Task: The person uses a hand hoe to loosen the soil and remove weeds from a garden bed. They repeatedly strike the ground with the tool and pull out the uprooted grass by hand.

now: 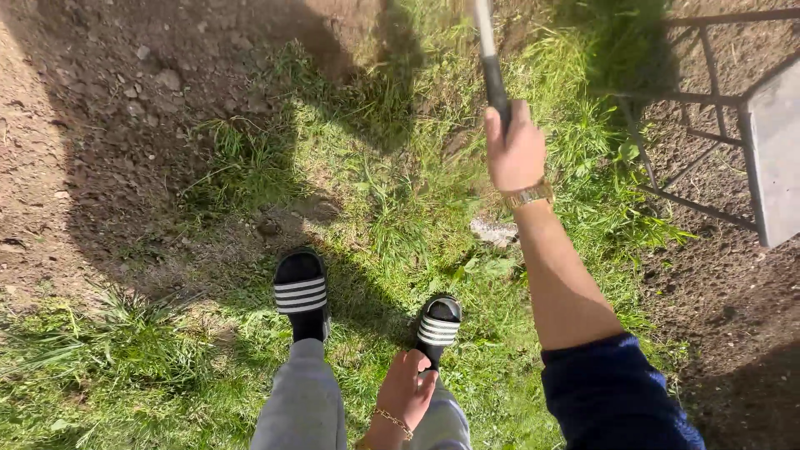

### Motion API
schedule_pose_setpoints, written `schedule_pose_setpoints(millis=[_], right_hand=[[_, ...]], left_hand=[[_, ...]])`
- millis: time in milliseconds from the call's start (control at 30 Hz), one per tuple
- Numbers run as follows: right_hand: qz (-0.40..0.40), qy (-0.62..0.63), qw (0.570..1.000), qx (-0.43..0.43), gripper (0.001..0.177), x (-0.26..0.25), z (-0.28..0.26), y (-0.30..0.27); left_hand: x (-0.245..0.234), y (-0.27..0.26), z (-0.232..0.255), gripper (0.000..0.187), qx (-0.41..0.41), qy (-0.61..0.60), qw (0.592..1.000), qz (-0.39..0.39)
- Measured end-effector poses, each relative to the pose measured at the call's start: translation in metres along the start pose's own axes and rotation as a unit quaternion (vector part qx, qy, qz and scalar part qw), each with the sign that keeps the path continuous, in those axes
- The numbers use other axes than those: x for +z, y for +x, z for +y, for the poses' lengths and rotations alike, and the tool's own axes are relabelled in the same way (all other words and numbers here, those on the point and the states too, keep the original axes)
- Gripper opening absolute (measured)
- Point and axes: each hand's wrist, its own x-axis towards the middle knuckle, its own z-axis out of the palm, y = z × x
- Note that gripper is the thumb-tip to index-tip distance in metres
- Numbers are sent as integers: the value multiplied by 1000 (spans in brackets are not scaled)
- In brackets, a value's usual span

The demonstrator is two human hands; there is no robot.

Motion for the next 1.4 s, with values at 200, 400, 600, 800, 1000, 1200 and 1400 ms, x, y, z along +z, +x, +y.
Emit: schedule_pose_setpoints(millis=[200,400,600,800,1000,1200,1400], right_hand=[[-227,126,820,510,27,60,14,77],[-283,44,929,234,25,-46,-3,33],[-65,202,965,151,32,-76,22,127],[-178,99,874,441,28,124,-26,123],[-363,-63,890,268,31,-20,-17,67],[91,-29,966,238,28,18,135,100],[-238,20,859,454,33,22,10,27]], left_hand=[[-23,12,11,20,-84,9,996,-19],[-28,14,21,19,-71,15,997,-32],[-22,9,23,19,-59,-17,998,-4],[-42,14,31,18,-65,15,998,0],[-46,19,32,20,-72,-18,997,-24],[-50,24,25,17,-42,0,999,-13],[-52,23,24,24,-14,15,1000,-7]])
